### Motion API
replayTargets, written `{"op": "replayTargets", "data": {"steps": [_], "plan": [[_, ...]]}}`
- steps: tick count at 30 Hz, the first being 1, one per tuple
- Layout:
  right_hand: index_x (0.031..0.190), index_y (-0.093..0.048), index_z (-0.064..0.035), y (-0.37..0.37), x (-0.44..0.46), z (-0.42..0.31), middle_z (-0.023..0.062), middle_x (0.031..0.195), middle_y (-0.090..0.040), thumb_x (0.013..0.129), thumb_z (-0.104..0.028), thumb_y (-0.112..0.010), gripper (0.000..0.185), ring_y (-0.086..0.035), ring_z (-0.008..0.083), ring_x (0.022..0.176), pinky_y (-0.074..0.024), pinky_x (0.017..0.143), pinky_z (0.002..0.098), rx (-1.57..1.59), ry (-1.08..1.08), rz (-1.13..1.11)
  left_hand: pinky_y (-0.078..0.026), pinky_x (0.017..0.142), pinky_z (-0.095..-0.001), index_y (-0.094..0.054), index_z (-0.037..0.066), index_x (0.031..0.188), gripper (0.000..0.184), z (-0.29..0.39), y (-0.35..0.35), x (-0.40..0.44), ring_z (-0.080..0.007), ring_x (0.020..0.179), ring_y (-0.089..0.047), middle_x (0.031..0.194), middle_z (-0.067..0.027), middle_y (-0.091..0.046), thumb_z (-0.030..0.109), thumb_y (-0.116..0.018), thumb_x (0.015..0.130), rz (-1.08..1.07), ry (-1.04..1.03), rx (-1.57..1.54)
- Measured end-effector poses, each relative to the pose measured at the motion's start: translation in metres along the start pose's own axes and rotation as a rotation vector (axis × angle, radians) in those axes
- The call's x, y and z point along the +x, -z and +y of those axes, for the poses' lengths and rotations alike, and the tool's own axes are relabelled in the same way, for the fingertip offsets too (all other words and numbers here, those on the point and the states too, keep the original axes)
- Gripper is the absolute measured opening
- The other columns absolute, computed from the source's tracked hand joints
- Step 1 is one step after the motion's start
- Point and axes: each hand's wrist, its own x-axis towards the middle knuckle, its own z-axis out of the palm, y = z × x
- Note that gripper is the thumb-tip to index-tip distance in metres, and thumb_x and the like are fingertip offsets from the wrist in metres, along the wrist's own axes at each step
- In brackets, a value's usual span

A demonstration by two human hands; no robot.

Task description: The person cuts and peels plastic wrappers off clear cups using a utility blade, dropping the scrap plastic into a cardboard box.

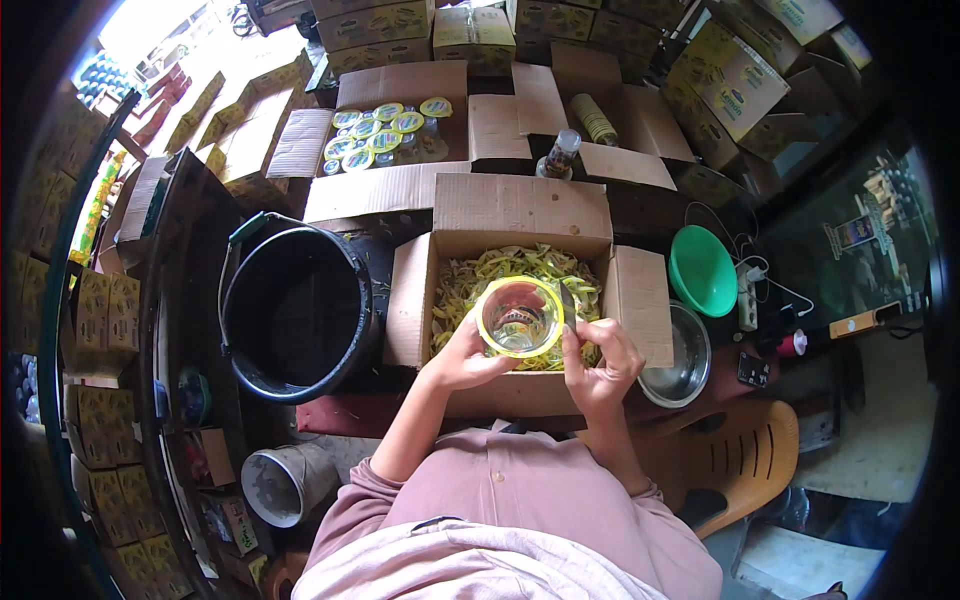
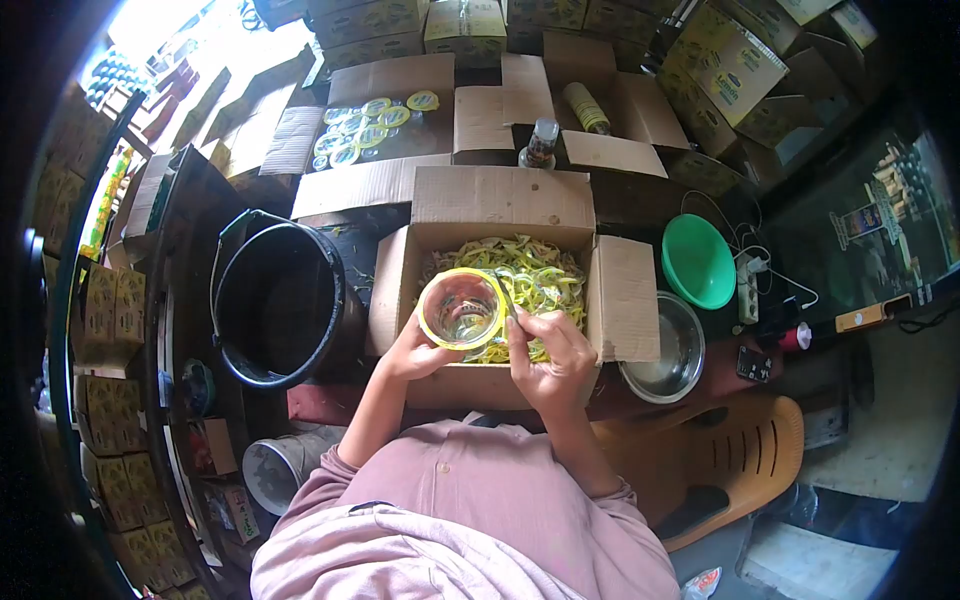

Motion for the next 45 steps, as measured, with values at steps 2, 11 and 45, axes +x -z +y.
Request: {"op": "replayTargets", "data": {"steps": [2,11,45], "plan": [[0.074,-0.057,0.0001,0.005,0.002,0.002,0.008,0.065,-0.056,0.066,0.006,-0.065,0.013,-0.056,0.017,0.057,-0.0436,0.053,0.0259,-0.012,0.015,-0.021,-0.034,0.097,-0.0319,-0.035,0.001,0.124,0.064,-0.001,-0.005,0.0,-0.0178,0.112,-0.043,0.116,-0.011,-0.046,0.007,-0.06,0.066,0.011,0.04,0.02],[0.081,-0.063,-0.0035,0.025,0.008,0.02,0.0074,0.066,-0.057,0.065,0.006,-0.066,0.018,-0.057,0.0188,0.057,-0.0458,0.052,0.028,0.027,0.081,-0.041,-0.037,0.093,-0.0308,-0.041,0.0,0.118,0.059,-0.005,-0.031,0.004,-0.0173,0.105,-0.048,0.111,-0.009,-0.049,0.008,-0.061,0.063,0.024,0.058,0.114],[0.085,-0.063,-0.0018,0.053,-0.001,0.026,0.0076,0.067,-0.058,0.064,0.005,-0.066,0.022,-0.058,0.0148,0.055,-0.0454,0.051,0.0246,0.176,0.088,-0.119,-0.042,0.086,-0.0273,-0.041,0.004,0.118,0.066,0.002,-0.078,-0.011,-0.0138,0.101,-0.049,0.109,-0.0049,-0.048,0.004,-0.075,0.062,0.06,0.045,0.083]]}}
